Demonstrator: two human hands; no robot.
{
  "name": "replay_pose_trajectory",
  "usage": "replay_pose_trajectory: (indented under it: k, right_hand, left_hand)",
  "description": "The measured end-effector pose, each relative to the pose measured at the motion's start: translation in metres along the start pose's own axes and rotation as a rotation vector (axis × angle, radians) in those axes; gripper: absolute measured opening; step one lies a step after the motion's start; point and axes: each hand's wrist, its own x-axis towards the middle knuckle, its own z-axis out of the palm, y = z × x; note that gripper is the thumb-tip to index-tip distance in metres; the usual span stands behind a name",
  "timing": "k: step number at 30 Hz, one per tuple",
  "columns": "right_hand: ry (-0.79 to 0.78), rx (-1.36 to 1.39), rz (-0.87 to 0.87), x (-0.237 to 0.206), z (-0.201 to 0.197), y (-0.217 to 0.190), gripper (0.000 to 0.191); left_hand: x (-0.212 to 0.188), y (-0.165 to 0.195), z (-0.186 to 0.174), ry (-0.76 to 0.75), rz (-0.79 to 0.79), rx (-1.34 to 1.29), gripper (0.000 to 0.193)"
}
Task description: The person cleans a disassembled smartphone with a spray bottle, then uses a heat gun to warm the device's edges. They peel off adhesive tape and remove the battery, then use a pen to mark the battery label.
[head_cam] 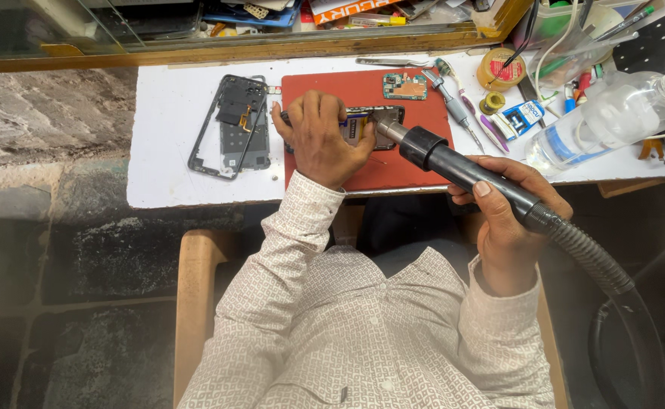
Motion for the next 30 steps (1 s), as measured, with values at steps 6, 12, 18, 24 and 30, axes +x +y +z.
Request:
replay_pose_trajectory:
  k: [6, 12, 18, 24, 30]
  right_hand:
    - [0.059, 0.024, -0.086, -0.004, -0.002, -0.008, 0.027]
    - [0.060, 0.019, -0.118, -0.013, -0.002, -0.022, 0.028]
    - [0.015, -0.042, -0.096, -0.030, 0.017, -0.027, 0.026]
    - [-0.033, -0.102, -0.149, -0.030, 0.028, -0.024, 0.027]
    - [0.012, -0.135, -0.123, -0.030, 0.025, -0.028, 0.024]
  left_hand:
    - [0.000, 0.000, -0.002, 0.007, 0.006, -0.016, 0.046]
    - [-0.003, -0.002, -0.011, 0.024, 0.002, -0.110, 0.037]
    - [-0.007, -0.002, -0.020, 0.000, 0.018, -0.131, 0.029]
    - [-0.008, -0.001, -0.016, 0.026, 0.036, -0.080, 0.024]
    - [-0.009, -0.001, -0.016, 0.017, 0.019, -0.115, 0.025]
